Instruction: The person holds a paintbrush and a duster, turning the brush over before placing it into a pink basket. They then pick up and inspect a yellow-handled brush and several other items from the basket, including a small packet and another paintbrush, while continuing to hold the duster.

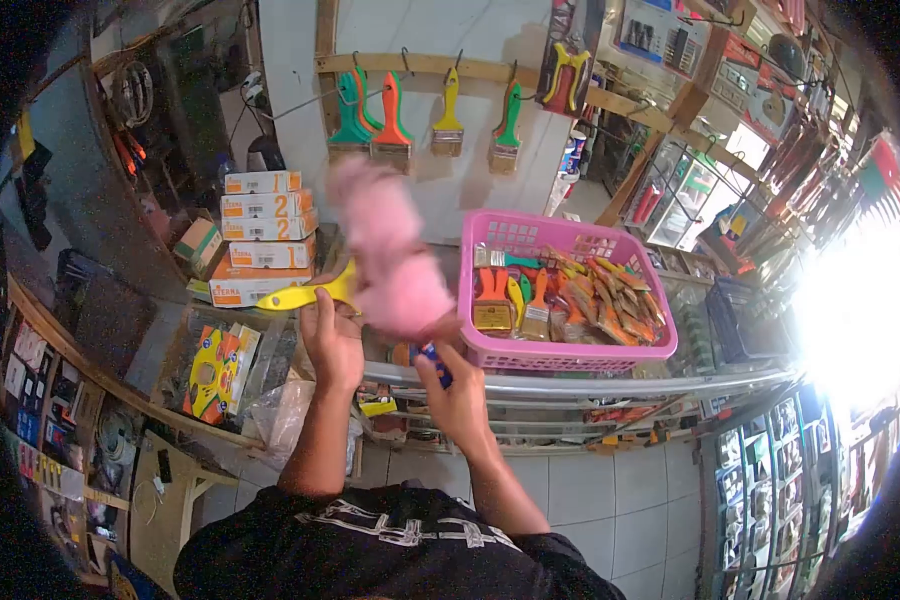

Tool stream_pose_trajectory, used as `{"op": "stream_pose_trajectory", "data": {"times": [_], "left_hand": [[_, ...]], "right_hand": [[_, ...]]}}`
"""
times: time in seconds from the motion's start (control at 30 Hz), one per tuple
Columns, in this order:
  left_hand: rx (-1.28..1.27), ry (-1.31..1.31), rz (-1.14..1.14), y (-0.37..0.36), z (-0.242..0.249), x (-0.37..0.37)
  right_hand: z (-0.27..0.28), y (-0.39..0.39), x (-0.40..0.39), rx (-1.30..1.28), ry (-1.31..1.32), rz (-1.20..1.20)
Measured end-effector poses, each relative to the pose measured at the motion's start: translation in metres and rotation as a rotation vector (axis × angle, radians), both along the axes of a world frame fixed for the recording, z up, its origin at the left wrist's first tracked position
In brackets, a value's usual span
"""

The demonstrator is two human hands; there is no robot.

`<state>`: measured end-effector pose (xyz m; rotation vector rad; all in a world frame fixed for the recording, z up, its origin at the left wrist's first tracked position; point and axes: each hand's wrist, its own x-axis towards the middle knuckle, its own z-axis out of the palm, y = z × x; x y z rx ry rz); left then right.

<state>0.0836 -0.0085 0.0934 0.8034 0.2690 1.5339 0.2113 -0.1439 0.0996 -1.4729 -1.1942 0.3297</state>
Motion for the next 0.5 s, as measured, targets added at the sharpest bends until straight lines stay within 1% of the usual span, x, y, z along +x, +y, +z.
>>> {"op": "stream_pose_trajectory", "data": {"times": [0.03, 0.07, 0.13, 0.17, 0.2, 0.27, 0.3, 0.33, 0.37, 0.4, 0.43, 0.47, 0.5], "left_hand": [[-0.009, 0.054, 0.020, 0.014, -0.019, -0.007], [-0.021, 0.111, 0.038, 0.021, -0.034, -0.011], [-0.120, 0.042, 0.145, 0.012, -0.022, -0.008], [-0.108, -0.042, 0.053, 0.011, -0.007, -0.012], [-0.096, -0.127, -0.038, 0.010, 0.004, -0.016], [-0.114, -0.090, -0.040, 0.014, 0.002, -0.024], [-0.148, -0.075, -0.045, 0.017, 0.003, -0.028], [-0.184, -0.061, -0.049, 0.019, 0.002, -0.032], [-0.173, -0.097, -0.148, 0.023, -0.004, -0.036], [-0.276, -0.144, -0.228, 0.023, -0.003, -0.038], [-0.382, -0.190, -0.313, 0.023, -0.003, -0.037], [-0.487, -0.236, -0.403, 0.022, -0.003, -0.035], [-0.468, -0.211, -0.476, 0.020, -0.003, -0.035]], "right_hand": [[-0.006, 0.000, 0.002, 0.021, -0.054, 0.108], [-0.006, 0.000, 0.003, 0.011, -0.048, 0.116], [-0.007, 0.000, 0.003, -0.008, -0.026, 0.130], [-0.013, 0.004, 0.004, -0.028, -0.021, 0.064], [-0.014, 0.004, 0.005, -0.045, 0.040, 0.059], [-0.015, 0.003, 0.011, -0.082, 0.157, 0.056], [-0.019, 0.000, 0.019, -0.027, 0.164, 0.134], [-0.019, -0.003, 0.023, 0.004, 0.184, 0.153], [-0.014, -0.007, 0.024, 0.030, 0.250, 0.146], [-0.004, -0.012, 0.023, 0.054, 0.317, 0.134], [0.000, -0.016, 0.030, 0.045, 0.277, 0.161], [-0.001, -0.016, 0.032, 0.077, 0.319, 0.139], [0.002, -0.017, 0.032, 0.086, 0.316, 0.130]]}}
